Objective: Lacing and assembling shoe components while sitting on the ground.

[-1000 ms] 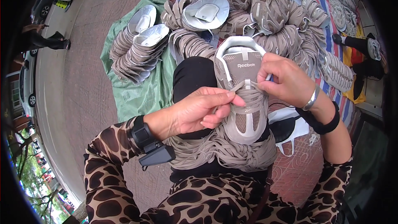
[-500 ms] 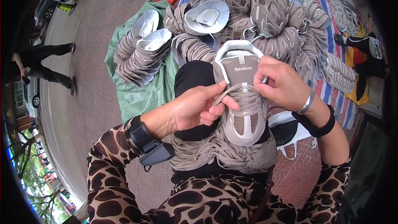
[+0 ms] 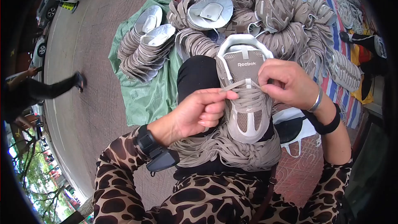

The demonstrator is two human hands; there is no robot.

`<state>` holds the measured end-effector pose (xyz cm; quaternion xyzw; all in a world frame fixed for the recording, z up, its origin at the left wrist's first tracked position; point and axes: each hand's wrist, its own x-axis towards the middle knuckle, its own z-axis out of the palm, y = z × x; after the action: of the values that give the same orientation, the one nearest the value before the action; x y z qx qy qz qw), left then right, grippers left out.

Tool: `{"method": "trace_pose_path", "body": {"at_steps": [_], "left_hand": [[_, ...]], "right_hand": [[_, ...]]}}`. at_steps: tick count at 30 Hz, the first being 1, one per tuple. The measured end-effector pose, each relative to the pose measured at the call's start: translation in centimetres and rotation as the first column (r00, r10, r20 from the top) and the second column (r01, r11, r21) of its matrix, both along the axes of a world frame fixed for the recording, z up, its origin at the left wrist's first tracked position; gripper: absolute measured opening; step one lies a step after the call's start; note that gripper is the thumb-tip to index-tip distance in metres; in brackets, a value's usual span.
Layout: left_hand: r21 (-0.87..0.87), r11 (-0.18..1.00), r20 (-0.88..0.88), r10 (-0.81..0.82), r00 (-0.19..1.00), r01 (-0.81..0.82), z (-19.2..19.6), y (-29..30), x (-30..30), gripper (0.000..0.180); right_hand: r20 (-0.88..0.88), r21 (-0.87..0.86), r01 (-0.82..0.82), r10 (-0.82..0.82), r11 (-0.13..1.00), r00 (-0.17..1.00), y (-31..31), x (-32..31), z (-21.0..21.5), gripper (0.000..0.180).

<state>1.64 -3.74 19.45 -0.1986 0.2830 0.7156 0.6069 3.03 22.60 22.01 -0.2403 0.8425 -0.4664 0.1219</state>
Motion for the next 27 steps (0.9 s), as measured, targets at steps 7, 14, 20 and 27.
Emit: {"method": "trace_pose_path", "body": {"at_steps": [7,14,20,27], "left_hand": [[0.067,0.981,0.157,-0.19,0.969,0.181,-0.6,-0.5,0.4,0.067],[0.277,0.96,0.212,-0.034,0.977,-0.027,0.0,1.0,2.6,0.046],[-0.109,0.983,0.006,0.149,0.989,-0.147,0.4,-0.1,1.6,0.031],[-0.336,0.919,-0.658,-0.074,0.749,-0.205,0.1,1.1,-0.6,0.014]], "right_hand": [[-0.058,0.087,0.034,-0.029,0.996,0.998,-0.6,0.7,-0.1,0.006],[-0.065,0.079,0.065,-0.06,0.995,0.996,-0.6,0.9,0.1,0.009],[0.16,0.067,0.129,-0.138,0.989,0.977,-1.0,0.7,0.9,0.013],[0.185,0.004,0.203,-0.2,0.979,0.962,-1.3,1.2,0.1,0.02]]}}
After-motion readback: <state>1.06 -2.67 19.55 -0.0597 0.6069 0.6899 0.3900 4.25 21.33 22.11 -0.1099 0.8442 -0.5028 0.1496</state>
